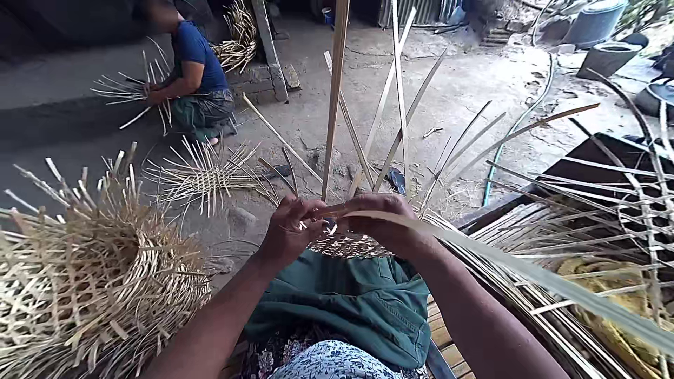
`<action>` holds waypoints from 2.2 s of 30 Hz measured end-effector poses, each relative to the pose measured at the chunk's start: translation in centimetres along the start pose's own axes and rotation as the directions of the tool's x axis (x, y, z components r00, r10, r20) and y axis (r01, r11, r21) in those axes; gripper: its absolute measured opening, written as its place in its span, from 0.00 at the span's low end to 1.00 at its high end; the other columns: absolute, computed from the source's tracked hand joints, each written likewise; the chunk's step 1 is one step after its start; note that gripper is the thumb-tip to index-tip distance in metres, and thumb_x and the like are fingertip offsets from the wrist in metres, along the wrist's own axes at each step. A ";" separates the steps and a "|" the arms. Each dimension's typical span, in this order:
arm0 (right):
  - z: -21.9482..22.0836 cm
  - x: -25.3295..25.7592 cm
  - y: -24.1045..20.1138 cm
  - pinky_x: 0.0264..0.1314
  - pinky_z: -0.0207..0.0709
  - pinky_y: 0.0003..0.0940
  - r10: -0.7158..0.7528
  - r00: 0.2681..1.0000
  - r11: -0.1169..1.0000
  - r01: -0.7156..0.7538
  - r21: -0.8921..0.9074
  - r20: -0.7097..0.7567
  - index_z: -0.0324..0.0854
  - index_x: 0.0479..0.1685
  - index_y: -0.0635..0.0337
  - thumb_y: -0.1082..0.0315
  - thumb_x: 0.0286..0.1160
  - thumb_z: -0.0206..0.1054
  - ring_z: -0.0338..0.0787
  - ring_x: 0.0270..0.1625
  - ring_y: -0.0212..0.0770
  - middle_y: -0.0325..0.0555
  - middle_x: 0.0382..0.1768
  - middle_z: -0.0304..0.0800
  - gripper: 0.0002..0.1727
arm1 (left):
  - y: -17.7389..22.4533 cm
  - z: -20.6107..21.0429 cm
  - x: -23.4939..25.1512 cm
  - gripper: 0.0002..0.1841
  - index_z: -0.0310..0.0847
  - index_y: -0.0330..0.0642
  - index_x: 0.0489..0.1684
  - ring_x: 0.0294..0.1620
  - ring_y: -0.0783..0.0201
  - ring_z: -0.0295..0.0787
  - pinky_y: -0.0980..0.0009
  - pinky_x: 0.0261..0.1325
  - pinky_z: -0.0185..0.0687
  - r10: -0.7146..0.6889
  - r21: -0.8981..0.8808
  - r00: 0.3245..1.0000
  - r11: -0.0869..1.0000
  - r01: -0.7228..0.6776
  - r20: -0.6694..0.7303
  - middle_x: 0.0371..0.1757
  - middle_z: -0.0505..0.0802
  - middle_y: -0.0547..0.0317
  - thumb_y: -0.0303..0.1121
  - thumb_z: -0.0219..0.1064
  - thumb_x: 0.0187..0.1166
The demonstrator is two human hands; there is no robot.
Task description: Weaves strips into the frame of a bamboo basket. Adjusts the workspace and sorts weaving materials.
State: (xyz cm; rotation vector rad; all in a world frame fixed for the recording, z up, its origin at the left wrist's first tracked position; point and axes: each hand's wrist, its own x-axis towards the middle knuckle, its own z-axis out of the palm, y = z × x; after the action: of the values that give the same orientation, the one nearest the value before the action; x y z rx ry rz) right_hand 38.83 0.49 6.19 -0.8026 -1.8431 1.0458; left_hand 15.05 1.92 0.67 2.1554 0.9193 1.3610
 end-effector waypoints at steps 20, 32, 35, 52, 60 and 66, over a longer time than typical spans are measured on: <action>1.5 -3.3 -0.5 0.26 0.76 0.37 -0.164 0.970 0.809 0.029 -0.588 -0.177 0.95 0.54 0.31 0.70 0.75 0.63 0.81 0.28 0.33 0.38 0.31 0.82 0.21 | 3.6 0.2 1.9 0.08 0.88 0.42 0.54 0.31 0.76 0.89 0.76 0.34 0.89 -0.420 -0.190 0.908 0.890 0.414 0.014 0.42 0.93 0.66 0.28 0.67 0.82; 1.3 -3.6 -3.7 0.19 0.75 0.50 0.051 0.995 0.499 -0.097 -0.861 -0.082 0.92 0.61 0.27 0.73 0.75 0.63 0.87 0.23 0.53 0.54 0.35 0.87 0.25 | 3.1 1.7 0.2 0.16 0.74 0.41 0.63 0.30 0.75 0.90 0.75 0.35 0.89 -0.106 -0.114 0.988 0.989 0.093 -0.116 0.34 0.92 0.67 0.37 0.68 0.83; 0.4 -3.6 -3.3 0.24 0.77 0.52 0.045 0.997 0.614 -0.080 -0.786 -0.066 0.92 0.60 0.27 0.73 0.75 0.62 0.86 0.26 0.49 0.49 0.33 0.86 0.26 | 4.1 1.9 0.3 0.18 0.75 0.39 0.61 0.36 0.69 0.89 0.72 0.41 0.89 0.202 0.241 0.978 0.953 -0.183 -0.056 0.43 0.91 0.56 0.40 0.70 0.82; 3.0 -3.2 -4.5 0.21 0.78 0.55 -0.031 0.983 0.553 -0.136 -0.822 -0.183 0.79 0.80 0.43 0.65 0.71 0.75 0.88 0.22 0.54 0.51 0.30 0.91 0.32 | 4.8 1.0 -0.9 0.12 0.89 0.48 0.46 0.45 0.70 0.86 0.71 0.52 0.82 0.103 0.260 0.990 0.957 -0.125 0.099 0.42 0.94 0.65 0.45 0.70 0.81; 3.5 -1.0 -3.7 0.37 0.85 0.55 0.139 0.989 0.711 -0.140 -0.689 -0.058 0.89 0.58 0.55 0.68 0.74 0.71 0.93 0.37 0.52 0.50 0.41 0.92 0.14 | 2.7 -0.3 -1.0 0.06 0.88 0.50 0.39 0.52 0.74 0.85 0.73 0.61 0.80 0.025 0.080 0.998 0.996 -0.030 0.061 0.41 0.93 0.71 0.39 0.76 0.74; 1.7 0.3 -2.8 0.46 0.85 0.51 0.298 0.953 0.808 -0.276 -0.520 -0.042 0.91 0.45 0.51 0.67 0.81 0.67 0.91 0.40 0.41 0.40 0.40 0.92 0.07 | 1.5 0.0 0.0 0.07 0.86 0.51 0.37 0.52 0.74 0.84 0.73 0.60 0.79 -0.023 0.014 0.999 1.000 0.022 0.044 0.41 0.91 0.73 0.35 0.79 0.69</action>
State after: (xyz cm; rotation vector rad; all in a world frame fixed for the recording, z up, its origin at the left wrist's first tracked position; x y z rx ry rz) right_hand 36.81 -1.10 8.31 -1.4306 -2.1196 0.7370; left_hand 15.45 0.91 1.64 2.1695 0.9352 1.2953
